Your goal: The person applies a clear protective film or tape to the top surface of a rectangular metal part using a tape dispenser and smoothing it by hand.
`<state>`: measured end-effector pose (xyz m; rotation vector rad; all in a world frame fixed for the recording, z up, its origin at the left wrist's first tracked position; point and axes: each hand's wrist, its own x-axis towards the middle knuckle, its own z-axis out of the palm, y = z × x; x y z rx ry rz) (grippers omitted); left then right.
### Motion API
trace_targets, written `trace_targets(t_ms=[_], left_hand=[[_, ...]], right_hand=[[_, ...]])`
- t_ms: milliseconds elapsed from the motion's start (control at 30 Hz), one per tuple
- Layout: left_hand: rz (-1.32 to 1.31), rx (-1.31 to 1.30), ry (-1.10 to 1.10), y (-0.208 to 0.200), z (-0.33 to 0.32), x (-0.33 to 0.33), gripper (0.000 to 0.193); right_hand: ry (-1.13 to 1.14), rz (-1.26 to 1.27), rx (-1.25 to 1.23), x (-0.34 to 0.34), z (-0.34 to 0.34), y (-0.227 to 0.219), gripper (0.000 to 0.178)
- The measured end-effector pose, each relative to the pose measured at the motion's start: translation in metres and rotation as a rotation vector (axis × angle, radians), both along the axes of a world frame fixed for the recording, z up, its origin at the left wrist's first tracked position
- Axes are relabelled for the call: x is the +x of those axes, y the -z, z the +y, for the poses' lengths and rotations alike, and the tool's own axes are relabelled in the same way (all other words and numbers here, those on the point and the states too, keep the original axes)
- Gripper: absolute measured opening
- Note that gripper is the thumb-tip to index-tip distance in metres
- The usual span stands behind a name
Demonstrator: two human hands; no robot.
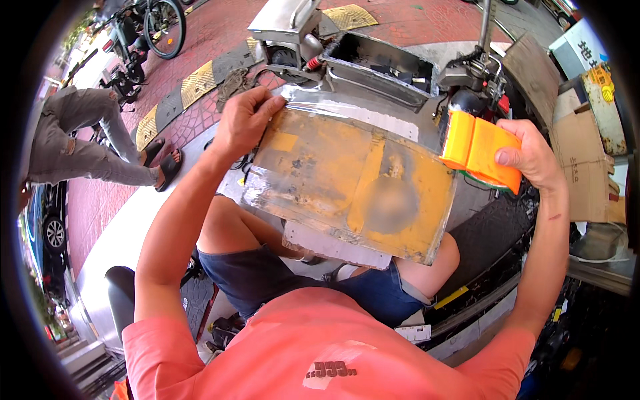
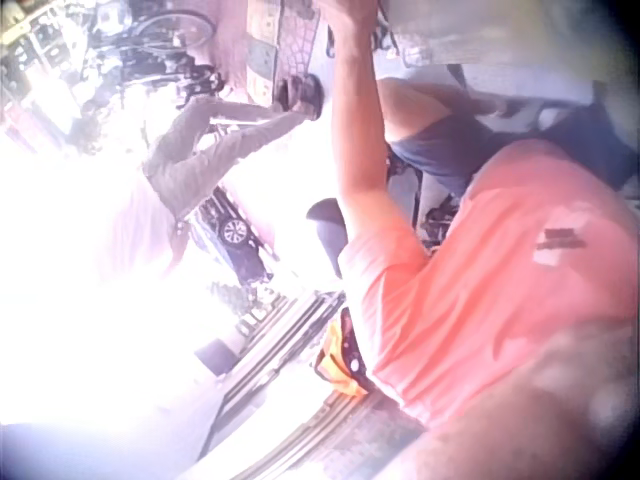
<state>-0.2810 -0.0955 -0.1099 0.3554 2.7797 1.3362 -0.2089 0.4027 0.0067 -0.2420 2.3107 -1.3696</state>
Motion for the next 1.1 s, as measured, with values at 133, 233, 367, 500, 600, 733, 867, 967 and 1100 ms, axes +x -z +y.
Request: trace_targets(t_ms=[133,233,367,500,600,733,867,967,1100], left_hand=[[0.113,-0.112,0.002,0.000,-0.002,-0.001,0.036],[0.066,-0.057,0.029,0.000,-0.001,-0.003,0.037],[-0.031,-0.002,0.076,-0.004,-0.001,-0.008,0.036],[-0.152,0.046,0.238,-0.004,-0.015,-0.023,0.037],[-0.222,0.061,0.345,-0.010,-0.018,-0.034,0.039],[-0.227,0.013,0.417,-0.016,-0.022,-0.047,0.041],[-0.225,-0.006,0.433,-0.017,-0.022,-0.046,0.041],[-0.204,0.025,0.417,-0.013,-0.021,-0.049,0.044],[-0.208,-0.002,0.408,-0.013,-0.024,-0.045,0.041]], right_hand=[[0.022,-0.055,0.020,-0.001,-0.003,-0.002,0.064],[0.039,-0.032,0.054,0.005,0.013,-0.002,0.062],[0.122,-0.050,0.017,0.022,0.051,0.000,0.054],[0.146,-0.101,-0.016,0.040,0.067,0.014,0.052],[0.123,-0.100,-0.011,0.044,0.068,0.021,0.053],[0.119,-0.109,-0.049,0.042,0.072,0.033,0.054],[0.124,-0.114,-0.075,0.042,0.070,0.039,0.053],[0.119,-0.100,-0.056,0.039,0.073,0.040,0.053],[0.106,-0.086,-0.026,0.036,0.078,0.044,0.054]])
